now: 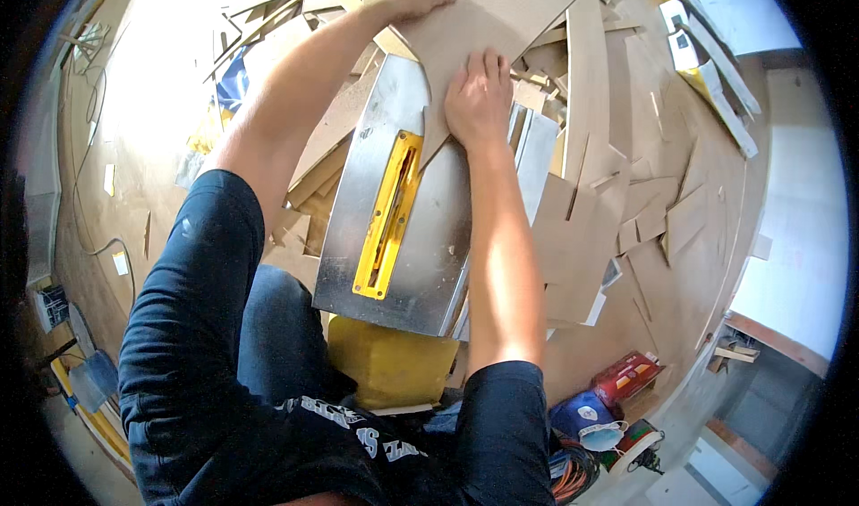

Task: The person cuts a piece of wood-patterned flooring using a table saw.

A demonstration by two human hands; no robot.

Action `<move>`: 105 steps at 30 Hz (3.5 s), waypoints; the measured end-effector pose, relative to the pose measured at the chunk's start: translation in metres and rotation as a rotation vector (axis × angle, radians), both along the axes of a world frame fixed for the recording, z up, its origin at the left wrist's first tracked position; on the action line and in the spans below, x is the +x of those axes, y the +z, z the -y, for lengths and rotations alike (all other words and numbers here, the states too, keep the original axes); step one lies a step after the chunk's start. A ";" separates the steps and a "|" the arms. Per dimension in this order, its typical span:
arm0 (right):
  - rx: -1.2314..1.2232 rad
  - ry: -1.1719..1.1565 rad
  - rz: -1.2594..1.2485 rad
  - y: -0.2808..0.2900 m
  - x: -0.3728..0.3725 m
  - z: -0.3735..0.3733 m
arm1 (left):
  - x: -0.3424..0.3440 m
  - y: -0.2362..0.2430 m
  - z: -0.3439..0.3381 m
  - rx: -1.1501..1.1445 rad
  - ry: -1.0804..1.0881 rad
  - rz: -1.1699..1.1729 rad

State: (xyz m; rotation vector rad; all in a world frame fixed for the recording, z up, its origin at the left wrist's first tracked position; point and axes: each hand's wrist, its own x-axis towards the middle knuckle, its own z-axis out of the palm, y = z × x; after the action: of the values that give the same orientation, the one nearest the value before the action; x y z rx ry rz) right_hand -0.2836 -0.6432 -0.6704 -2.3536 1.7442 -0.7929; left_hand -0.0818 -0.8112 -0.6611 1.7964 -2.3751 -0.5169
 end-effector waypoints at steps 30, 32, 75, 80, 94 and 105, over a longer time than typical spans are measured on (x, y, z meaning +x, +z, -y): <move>-0.089 -0.056 -0.007 -0.003 0.031 -0.014 | 0.030 -0.006 -0.001 -0.322 -0.126 0.084; -0.090 -0.051 -0.002 -0.007 0.027 -0.014 | 0.026 -0.004 0.002 -0.218 -0.120 0.094; -0.031 -0.063 -0.044 0.001 0.033 -0.051 | 0.021 0.009 -0.043 -0.094 0.274 -0.246; -0.059 -0.047 -0.037 0.000 0.035 -0.056 | 0.034 -0.006 -0.044 -0.199 0.011 -0.092; -0.059 -0.063 -0.032 0.002 0.035 -0.068 | 0.028 -0.004 -0.055 -0.227 -0.072 -0.027; -0.017 -0.089 -0.050 0.002 0.033 -0.078 | 0.015 0.018 -0.075 -0.138 0.240 -0.457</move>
State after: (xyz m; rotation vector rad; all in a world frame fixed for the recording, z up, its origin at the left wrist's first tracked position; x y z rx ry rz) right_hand -0.2506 -0.5651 -0.6689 -2.3415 1.8807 -0.7702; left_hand -0.0672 -0.7362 -0.6430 1.6568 -1.8205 -0.6335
